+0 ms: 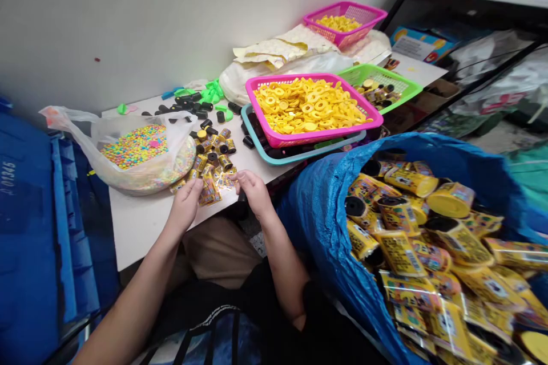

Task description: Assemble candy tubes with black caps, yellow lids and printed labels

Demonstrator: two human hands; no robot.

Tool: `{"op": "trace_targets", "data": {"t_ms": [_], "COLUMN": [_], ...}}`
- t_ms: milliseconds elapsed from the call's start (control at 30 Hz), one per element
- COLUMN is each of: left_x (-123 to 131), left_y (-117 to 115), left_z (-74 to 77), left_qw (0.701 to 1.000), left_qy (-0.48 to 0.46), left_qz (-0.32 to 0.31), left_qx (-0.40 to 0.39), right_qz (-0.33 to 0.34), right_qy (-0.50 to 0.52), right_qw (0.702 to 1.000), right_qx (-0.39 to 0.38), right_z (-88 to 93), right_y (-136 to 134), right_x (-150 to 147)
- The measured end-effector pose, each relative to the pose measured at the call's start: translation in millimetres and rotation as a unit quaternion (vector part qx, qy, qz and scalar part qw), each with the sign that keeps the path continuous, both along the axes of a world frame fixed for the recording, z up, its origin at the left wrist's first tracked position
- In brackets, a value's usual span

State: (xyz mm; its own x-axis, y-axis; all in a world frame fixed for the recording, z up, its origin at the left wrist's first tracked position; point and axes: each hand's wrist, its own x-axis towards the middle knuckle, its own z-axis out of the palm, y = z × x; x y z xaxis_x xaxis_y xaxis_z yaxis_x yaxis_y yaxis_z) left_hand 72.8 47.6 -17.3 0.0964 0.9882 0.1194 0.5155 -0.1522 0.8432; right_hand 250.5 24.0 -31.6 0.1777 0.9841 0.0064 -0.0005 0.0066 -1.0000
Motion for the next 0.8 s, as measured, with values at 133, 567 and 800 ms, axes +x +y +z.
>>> {"op": "trace_targets", "data": {"t_ms": [133,567,800], "left_x": [-5.0,-21.7,-34.2], "left_y": [-25.7,-38.1,-39.3], "left_z": [2.2,7.2,2.1], "left_qw": [0.965,0.944,0.961], "left_qy": [-0.221,-0.296,-0.245], "left_qz": [-0.018,0.055,0.081], "left_qx": [-0.141,-0.133,-0.097], "right_qz": [0.116,0.065,0.075], "right_qy": [0.032,0.111,0.218], "right_qw": [0.991,0.99,0.973], "right_qx": [-0.051,-0.064,-0.028], "right_z": [11.8,13.7,25.1], "right_y": [-8.1,-15.2,-15.3], "right_x": [-22.3,-34.9,-23.8]}}
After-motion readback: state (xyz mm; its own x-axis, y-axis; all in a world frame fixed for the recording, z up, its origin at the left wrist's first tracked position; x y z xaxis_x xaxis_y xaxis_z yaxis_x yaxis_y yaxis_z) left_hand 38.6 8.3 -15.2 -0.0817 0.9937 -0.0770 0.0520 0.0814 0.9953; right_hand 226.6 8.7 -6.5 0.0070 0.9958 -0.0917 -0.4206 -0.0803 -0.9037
